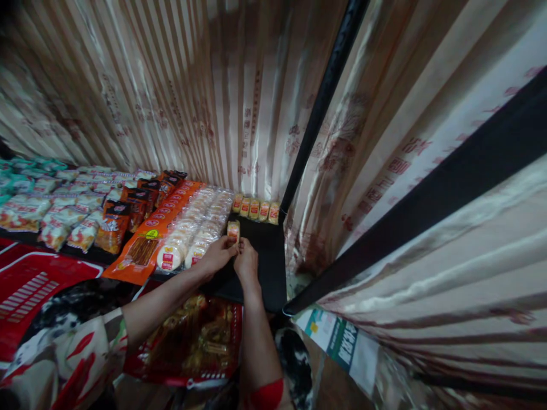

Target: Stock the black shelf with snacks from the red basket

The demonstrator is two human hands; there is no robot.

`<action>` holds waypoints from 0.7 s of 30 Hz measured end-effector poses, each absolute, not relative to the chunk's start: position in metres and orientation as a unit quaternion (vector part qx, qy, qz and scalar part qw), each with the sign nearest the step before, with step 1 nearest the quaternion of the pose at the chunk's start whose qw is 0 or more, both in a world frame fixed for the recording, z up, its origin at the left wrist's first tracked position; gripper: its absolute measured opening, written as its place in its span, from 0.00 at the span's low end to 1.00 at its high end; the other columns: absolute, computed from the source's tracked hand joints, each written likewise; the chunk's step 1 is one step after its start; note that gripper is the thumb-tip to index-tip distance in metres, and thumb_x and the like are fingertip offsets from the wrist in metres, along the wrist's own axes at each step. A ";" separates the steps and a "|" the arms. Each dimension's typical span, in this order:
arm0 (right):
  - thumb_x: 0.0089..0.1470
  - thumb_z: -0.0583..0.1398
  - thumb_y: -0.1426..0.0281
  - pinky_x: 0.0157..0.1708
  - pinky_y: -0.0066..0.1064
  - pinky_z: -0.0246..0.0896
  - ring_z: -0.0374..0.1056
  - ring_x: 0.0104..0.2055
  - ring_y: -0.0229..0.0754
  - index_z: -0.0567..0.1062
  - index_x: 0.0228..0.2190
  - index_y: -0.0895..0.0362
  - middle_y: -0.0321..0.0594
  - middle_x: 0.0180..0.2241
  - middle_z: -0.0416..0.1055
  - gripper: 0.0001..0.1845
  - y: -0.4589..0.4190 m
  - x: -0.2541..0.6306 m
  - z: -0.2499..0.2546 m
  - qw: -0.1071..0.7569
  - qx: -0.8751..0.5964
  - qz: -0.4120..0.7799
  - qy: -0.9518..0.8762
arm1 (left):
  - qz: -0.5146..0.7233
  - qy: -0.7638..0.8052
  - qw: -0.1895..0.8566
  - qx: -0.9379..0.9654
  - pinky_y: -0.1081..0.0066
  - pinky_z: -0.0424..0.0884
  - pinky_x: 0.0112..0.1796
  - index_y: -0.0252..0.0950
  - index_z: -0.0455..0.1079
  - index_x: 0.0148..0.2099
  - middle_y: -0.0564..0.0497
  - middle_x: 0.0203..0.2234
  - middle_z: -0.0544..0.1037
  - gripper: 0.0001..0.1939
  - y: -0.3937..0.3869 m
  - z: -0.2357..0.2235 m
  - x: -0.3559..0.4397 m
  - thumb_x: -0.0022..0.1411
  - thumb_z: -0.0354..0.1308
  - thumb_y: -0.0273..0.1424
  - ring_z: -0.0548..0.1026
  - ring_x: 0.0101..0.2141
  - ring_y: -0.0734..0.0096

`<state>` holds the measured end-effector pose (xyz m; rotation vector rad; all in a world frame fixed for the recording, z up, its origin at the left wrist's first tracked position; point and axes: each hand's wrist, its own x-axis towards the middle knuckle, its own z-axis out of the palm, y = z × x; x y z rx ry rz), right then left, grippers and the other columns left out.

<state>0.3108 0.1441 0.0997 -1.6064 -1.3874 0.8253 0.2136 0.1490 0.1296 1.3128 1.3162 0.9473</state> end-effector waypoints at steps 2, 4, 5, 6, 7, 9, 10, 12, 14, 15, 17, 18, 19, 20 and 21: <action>0.50 0.53 0.71 0.40 0.33 0.63 0.70 0.39 0.45 0.71 0.41 0.56 0.44 0.36 0.74 0.15 0.149 0.311 0.093 0.426 -0.645 0.342 -0.534 | 0.383 0.540 0.502 0.557 0.69 0.65 0.43 0.36 0.71 0.36 0.47 0.32 0.77 0.08 0.151 0.129 0.217 0.49 0.58 0.25 0.72 0.39 0.63; 0.49 0.53 0.70 0.40 0.34 0.63 0.69 0.38 0.45 0.71 0.41 0.56 0.44 0.35 0.74 0.16 0.153 0.311 0.084 0.442 -0.648 0.352 -0.510 | 0.363 0.543 0.497 0.572 0.69 0.65 0.42 0.36 0.71 0.35 0.47 0.31 0.76 0.07 0.151 0.129 0.220 0.51 0.56 0.25 0.72 0.38 0.63; 0.49 0.53 0.69 0.40 0.34 0.63 0.69 0.38 0.45 0.71 0.41 0.56 0.44 0.35 0.74 0.16 0.154 0.311 0.080 0.450 -0.648 0.353 -0.502 | 0.353 0.547 0.492 0.578 0.68 0.64 0.43 0.36 0.70 0.34 0.47 0.30 0.75 0.06 0.152 0.128 0.221 0.51 0.55 0.25 0.72 0.38 0.63; 0.49 0.53 0.69 0.41 0.34 0.62 0.69 0.39 0.45 0.71 0.41 0.56 0.43 0.35 0.74 0.16 0.155 0.311 0.076 0.458 -0.646 0.352 -0.499 | 0.345 0.551 0.487 0.583 0.68 0.64 0.43 0.35 0.70 0.34 0.47 0.30 0.75 0.06 0.152 0.128 0.222 0.52 0.54 0.25 0.71 0.38 0.63; 0.49 0.54 0.69 0.41 0.34 0.62 0.68 0.40 0.45 0.71 0.42 0.55 0.43 0.36 0.73 0.17 0.156 0.311 0.073 0.462 -0.644 0.347 -0.501 | 0.340 0.557 0.480 0.587 0.67 0.64 0.44 0.35 0.70 0.35 0.47 0.31 0.74 0.06 0.153 0.127 0.224 0.52 0.54 0.25 0.71 0.38 0.62; 0.49 0.53 0.69 0.43 0.34 0.61 0.67 0.42 0.45 0.71 0.43 0.55 0.43 0.38 0.73 0.17 0.157 0.311 0.071 0.453 -0.652 0.328 -0.511 | 0.338 0.567 0.459 0.594 0.66 0.63 0.46 0.34 0.70 0.35 0.45 0.33 0.73 0.07 0.156 0.124 0.228 0.53 0.53 0.25 0.70 0.40 0.62; 0.50 0.53 0.70 0.44 0.34 0.60 0.67 0.44 0.45 0.70 0.44 0.55 0.44 0.39 0.73 0.18 0.157 0.311 0.071 0.443 -0.662 0.317 -0.515 | 0.342 0.570 0.447 0.598 0.66 0.62 0.47 0.33 0.70 0.35 0.44 0.35 0.72 0.07 0.157 0.121 0.231 0.53 0.52 0.25 0.70 0.41 0.62; 0.51 0.52 0.71 0.46 0.33 0.59 0.66 0.45 0.44 0.69 0.45 0.56 0.45 0.43 0.72 0.19 0.157 0.310 0.072 0.422 -0.685 0.288 -0.519 | 0.358 0.567 0.429 0.605 0.65 0.61 0.49 0.32 0.70 0.35 0.42 0.39 0.70 0.08 0.161 0.114 0.236 0.53 0.51 0.24 0.69 0.43 0.61; 0.52 0.51 0.72 0.47 0.32 0.59 0.66 0.46 0.44 0.69 0.47 0.58 0.47 0.45 0.70 0.20 0.158 0.308 0.074 0.408 -0.706 0.252 -0.521 | 0.389 0.555 0.427 0.598 0.64 0.59 0.52 0.31 0.70 0.37 0.41 0.43 0.68 0.10 0.165 0.106 0.241 0.53 0.51 0.23 0.68 0.45 0.60; 0.53 0.50 0.72 0.46 0.33 0.59 0.66 0.46 0.45 0.69 0.47 0.59 0.49 0.45 0.70 0.20 0.159 0.308 0.074 0.403 -0.713 0.235 -0.523 | 0.405 0.548 0.431 0.591 0.63 0.58 0.53 0.31 0.71 0.38 0.40 0.44 0.68 0.10 0.166 0.101 0.242 0.53 0.52 0.23 0.67 0.46 0.59; 0.53 0.50 0.73 0.43 0.33 0.60 0.66 0.45 0.46 0.69 0.47 0.60 0.50 0.45 0.69 0.20 0.162 0.307 0.073 0.390 -0.725 0.204 -0.530 | 0.429 0.536 0.442 0.578 0.62 0.56 0.54 0.32 0.72 0.39 0.40 0.46 0.68 0.11 0.169 0.095 0.243 0.53 0.52 0.24 0.66 0.49 0.56; 0.53 0.50 0.73 0.42 0.33 0.60 0.66 0.44 0.46 0.69 0.47 0.59 0.51 0.45 0.68 0.20 0.163 0.307 0.073 0.381 -0.730 0.191 -0.534 | 0.434 0.534 0.446 0.572 0.61 0.54 0.55 0.33 0.73 0.39 0.40 0.47 0.68 0.11 0.170 0.093 0.244 0.53 0.52 0.24 0.65 0.51 0.55; 0.53 0.50 0.73 0.41 0.32 0.60 0.67 0.43 0.45 0.70 0.46 0.59 0.50 0.44 0.68 0.19 0.166 0.307 0.071 0.373 -0.734 0.180 -0.538 | 0.435 0.534 0.449 0.569 0.60 0.53 0.56 0.33 0.73 0.40 0.40 0.48 0.68 0.12 0.171 0.091 0.244 0.53 0.52 0.24 0.63 0.53 0.53; 0.53 0.51 0.74 0.39 0.31 0.60 0.67 0.42 0.45 0.70 0.46 0.58 0.50 0.43 0.69 0.18 0.168 0.307 0.070 0.366 -0.738 0.170 -0.541 | 0.434 0.536 0.452 0.566 0.59 0.52 0.57 0.34 0.73 0.42 0.40 0.50 0.67 0.13 0.172 0.090 0.246 0.54 0.52 0.25 0.60 0.55 0.52; 0.54 0.51 0.74 0.38 0.30 0.60 0.67 0.41 0.44 0.70 0.45 0.57 0.49 0.43 0.69 0.18 0.171 0.308 0.068 0.360 -0.740 0.160 -0.545 | 0.432 0.535 0.456 0.565 0.58 0.49 0.58 0.34 0.73 0.44 0.40 0.51 0.67 0.15 0.173 0.090 0.250 0.55 0.51 0.25 0.57 0.57 0.51</action>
